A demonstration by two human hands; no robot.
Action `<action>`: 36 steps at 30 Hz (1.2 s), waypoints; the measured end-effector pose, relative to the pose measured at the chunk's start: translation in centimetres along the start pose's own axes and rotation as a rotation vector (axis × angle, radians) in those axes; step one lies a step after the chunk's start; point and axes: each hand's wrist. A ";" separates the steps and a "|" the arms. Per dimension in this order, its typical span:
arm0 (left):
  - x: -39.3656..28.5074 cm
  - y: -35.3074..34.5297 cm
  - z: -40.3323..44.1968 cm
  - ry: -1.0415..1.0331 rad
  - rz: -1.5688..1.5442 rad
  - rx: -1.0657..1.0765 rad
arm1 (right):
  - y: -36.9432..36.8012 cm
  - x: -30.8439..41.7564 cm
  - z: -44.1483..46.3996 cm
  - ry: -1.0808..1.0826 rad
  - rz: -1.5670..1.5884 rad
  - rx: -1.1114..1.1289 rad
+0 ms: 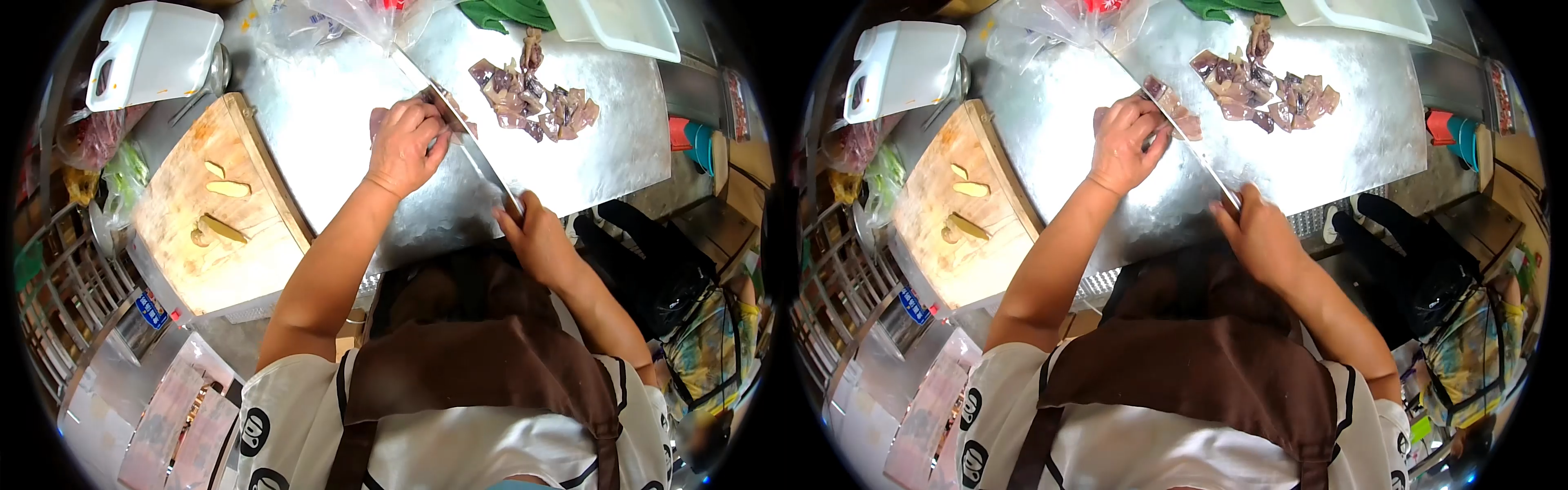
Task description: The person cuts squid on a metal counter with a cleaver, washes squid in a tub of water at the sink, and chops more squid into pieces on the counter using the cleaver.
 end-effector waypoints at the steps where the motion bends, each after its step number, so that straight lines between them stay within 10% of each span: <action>1: 0.2 -0.4 0.0 0.015 -0.032 -0.033 | 0.4 -0.4 -0.8 -0.010 0.001 0.009; 28: -0.3 1.2 0.4 0.098 -0.011 0.081 | 0.8 -2.0 1.7 0.008 0.051 -0.172; 36: 1.4 4.2 -0.8 0.292 -0.027 -0.331 | 2.1 -0.5 -1.4 0.104 0.052 -0.151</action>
Point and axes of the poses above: each hand's wrist, its own z-axis towards the middle knuckle, its own y-axis out of the back of the hand, x = y × z, and after that the axes turned 13 degrees about -x, right-handed
